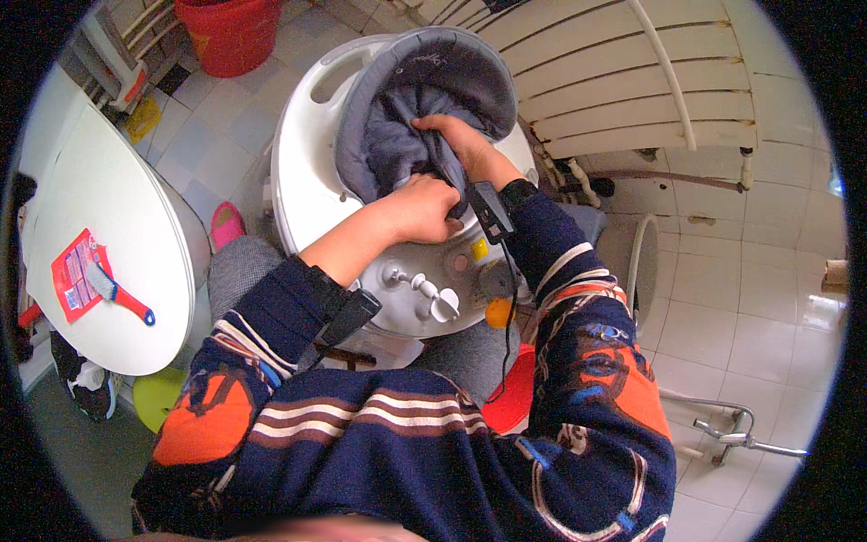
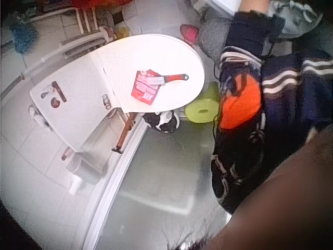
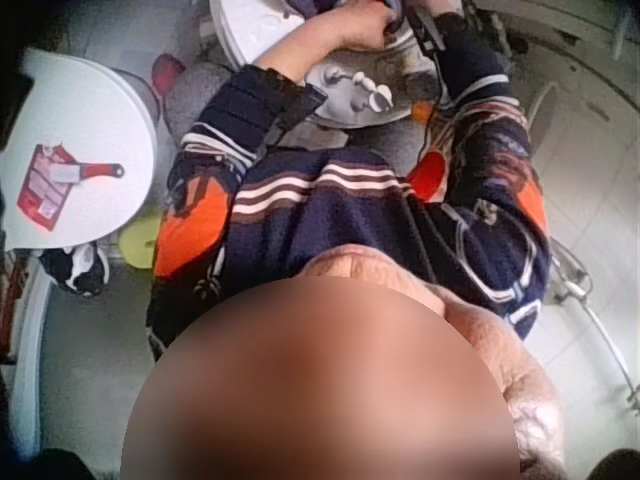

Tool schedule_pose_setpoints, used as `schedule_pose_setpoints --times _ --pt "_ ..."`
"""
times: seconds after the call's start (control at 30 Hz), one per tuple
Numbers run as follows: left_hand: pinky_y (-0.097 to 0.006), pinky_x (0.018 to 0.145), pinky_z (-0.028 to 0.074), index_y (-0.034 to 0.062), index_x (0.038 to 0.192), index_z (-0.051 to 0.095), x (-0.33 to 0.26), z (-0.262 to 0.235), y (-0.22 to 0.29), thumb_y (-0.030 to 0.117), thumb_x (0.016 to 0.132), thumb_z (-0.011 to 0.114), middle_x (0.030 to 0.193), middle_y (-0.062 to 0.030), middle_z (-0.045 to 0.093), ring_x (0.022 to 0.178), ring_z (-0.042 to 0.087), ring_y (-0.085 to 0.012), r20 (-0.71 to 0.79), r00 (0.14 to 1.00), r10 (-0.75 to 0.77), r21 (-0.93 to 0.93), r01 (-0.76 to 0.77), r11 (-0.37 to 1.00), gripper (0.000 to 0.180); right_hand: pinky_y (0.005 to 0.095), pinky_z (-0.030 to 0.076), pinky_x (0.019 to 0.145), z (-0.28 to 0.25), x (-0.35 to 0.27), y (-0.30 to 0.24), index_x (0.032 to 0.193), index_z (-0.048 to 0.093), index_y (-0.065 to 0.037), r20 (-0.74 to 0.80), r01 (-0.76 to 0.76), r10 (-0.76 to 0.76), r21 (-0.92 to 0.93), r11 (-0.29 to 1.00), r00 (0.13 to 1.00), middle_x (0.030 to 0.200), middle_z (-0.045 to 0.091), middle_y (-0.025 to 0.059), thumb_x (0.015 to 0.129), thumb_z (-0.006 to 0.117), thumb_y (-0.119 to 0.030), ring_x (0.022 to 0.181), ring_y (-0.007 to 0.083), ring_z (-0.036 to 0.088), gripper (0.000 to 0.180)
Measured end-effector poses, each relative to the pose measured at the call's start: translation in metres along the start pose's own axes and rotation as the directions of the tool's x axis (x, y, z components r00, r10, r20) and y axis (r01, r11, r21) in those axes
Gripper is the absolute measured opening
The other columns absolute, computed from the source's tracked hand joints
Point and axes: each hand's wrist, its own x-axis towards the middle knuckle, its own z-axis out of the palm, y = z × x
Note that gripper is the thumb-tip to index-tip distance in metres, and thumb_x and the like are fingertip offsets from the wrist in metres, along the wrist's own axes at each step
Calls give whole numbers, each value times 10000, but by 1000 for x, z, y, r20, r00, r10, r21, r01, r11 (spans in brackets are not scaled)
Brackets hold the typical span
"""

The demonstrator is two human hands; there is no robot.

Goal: The person attaches a gray fabric seat cover to a white baby walker base, aligning and fastening it by hand. They then pick up a black circular object and place it into the walker's central opening, and finally lift and reposition the assembled walker.

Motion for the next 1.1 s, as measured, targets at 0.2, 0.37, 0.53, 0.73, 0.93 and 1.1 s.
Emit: schedule_pose_setpoints --times 0.2,0.37,0.53,0.73,0.93,1.1 --pt "-481 893 522 4 880 743 -1 5 2 336 788 725 928 -237 693 987 648 -410 183 951 -249 47 245 968 345 357 520 872 4 5 4 1148 645 45 -237 118 -194 -299 947 952 1083 706 159 933 639 -350 920 262 674 450" --pt "-481 883 521 31 870 753 -8 6 -1 300 815 723 934 -197 705 975 658 -378 97 962 -255 233 227 946 277 372 484 879 8 29 10 1185 623 71 -391 26 -257 -508 861 884 1098 683 178 920 598 -419 943 286 642 557" --pt "-480 868 525 35 866 754 -7 4 -6 298 818 727 920 -183 713 960 667 -369 76 968 -240 270 211 939 269 394 481 892 12 30 10 1197 632 42 -345 91 -361 -602 793 867 1137 678 178 911 574 -454 964 286 640 575" --pt "-477 844 535 26 879 753 -7 -4 -4 297 811 740 923 -179 722 924 695 -366 107 951 -290 328 241 913 280 371 501 927 16 -5 16 1179 671 -12 128 156 -166 83 984 978 1120 706 133 916 646 -348 970 251 668 428" --pt "-439 733 563 32 868 743 -9 -35 13 293 802 745 898 -183 714 890 701 -348 84 973 -215 239 189 952 270 313 538 888 22 -27 4 1125 682 -13 0 -13 13 -368 930 1000 1044 731 86 906 702 -316 937 180 699 374" --pt "-445 687 513 95 857 617 -12 -90 3 297 839 730 848 -97 612 814 604 -321 -795 601 82 265 223 938 232 375 600 810 30 -25 15 1142 655 40 49 217 -213 -102 971 976 1022 728 113 933 674 -306 870 214 724 405"
